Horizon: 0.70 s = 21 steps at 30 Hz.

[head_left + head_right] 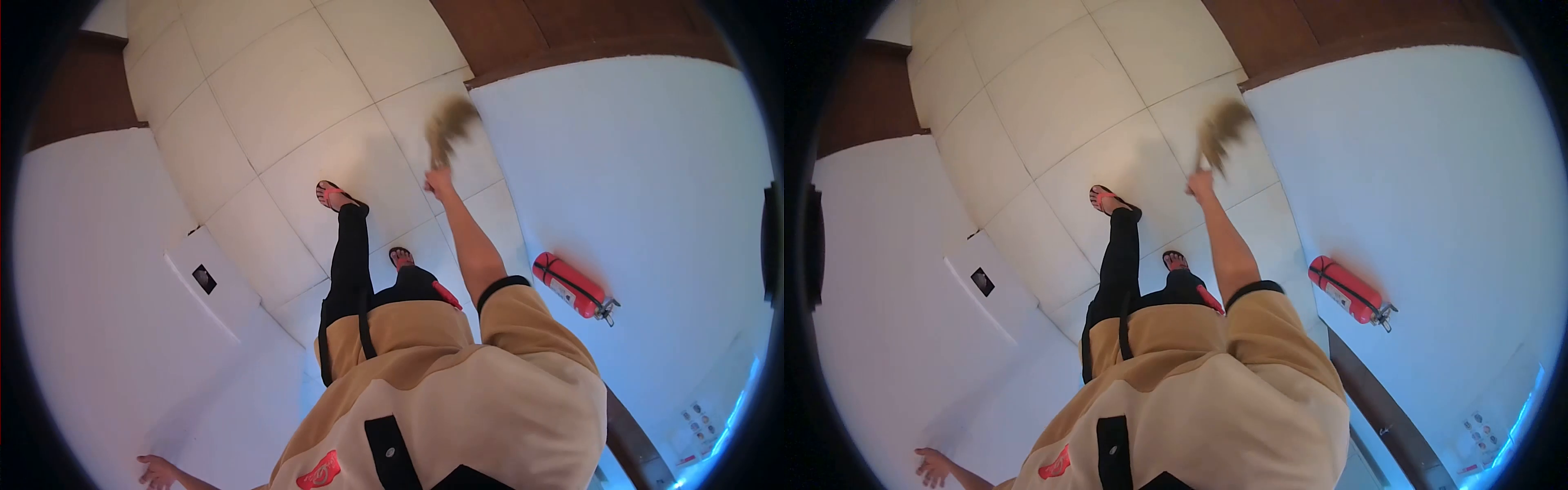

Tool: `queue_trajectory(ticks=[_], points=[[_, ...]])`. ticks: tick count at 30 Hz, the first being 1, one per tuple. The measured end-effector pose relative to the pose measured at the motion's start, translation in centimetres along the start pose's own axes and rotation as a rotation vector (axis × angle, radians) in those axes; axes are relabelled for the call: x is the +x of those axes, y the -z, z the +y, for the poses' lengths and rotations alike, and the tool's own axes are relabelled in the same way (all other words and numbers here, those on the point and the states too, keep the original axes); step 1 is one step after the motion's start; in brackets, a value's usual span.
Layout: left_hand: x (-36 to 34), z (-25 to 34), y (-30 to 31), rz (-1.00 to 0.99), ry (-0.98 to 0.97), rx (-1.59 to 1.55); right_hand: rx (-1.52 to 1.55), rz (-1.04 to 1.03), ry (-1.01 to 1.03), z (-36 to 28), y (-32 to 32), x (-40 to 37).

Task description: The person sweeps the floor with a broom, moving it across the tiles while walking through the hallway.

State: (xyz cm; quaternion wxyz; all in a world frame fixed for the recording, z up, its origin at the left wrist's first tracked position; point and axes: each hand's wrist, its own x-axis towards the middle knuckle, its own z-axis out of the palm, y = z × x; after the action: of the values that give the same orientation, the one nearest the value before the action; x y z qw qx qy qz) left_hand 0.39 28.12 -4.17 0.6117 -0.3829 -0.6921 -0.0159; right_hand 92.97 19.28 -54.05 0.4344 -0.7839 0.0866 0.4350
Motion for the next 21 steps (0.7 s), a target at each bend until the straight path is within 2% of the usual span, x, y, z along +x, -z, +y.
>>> queue_trajectory(ticks=[2,3,5,6,8,9,13,14,17,19,20,21], points=[[4.6,4.2,-1.8,0.032,-0.018,-0.041,-0.054,-0.278,0.000,-5.4,-2.4,0.3],[6.2,6.9,-2.5,0.054,-0.012,-0.060,-0.096,-0.317,0.091,-7.6,-2.7,-0.8],[8.0,11.7,0.0,-0.053,-0.016,-0.147,-0.185,-0.399,0.274,-11.2,-1.1,-4.8],[8.7,13.6,0.8,-0.109,-0.017,-0.188,-0.229,-0.418,0.282,-12.2,0.8,-7.7],[9.1,16.3,0.5,-0.008,0.051,-0.199,-0.409,-0.290,0.243,-12.3,5.6,-13.7],[8.9,17.0,0.1,0.041,0.087,-0.204,-0.404,-0.236,0.165,-12.1,8.0,-17.1],[8.9,17.6,-1.3,0.024,0.093,-0.209,-0.425,0.019,-0.066,-9.0,14.9,-26.0],[8.6,17.7,-1.3,0.026,0.083,-0.181,-0.419,0.081,-0.128,-7.1,15.6,-25.5],[8.4,17.6,-1.4,-0.002,0.071,-0.167,-0.423,0.085,-0.219,-0.7,14.9,-19.9],[8.6,17.5,-1.1,-0.004,0.057,-0.149,-0.347,-0.012,-0.244,4.9,12.3,-13.0],[8.8,17.7,-0.9,0.008,0.046,-0.125,-0.098,-0.006,-0.343,6.9,9.5,-9.1],[8.8,17.9,-0.8,0.021,0.036,-0.102,-0.810,-0.352,0.194,7.2,4.5,-6.9]])
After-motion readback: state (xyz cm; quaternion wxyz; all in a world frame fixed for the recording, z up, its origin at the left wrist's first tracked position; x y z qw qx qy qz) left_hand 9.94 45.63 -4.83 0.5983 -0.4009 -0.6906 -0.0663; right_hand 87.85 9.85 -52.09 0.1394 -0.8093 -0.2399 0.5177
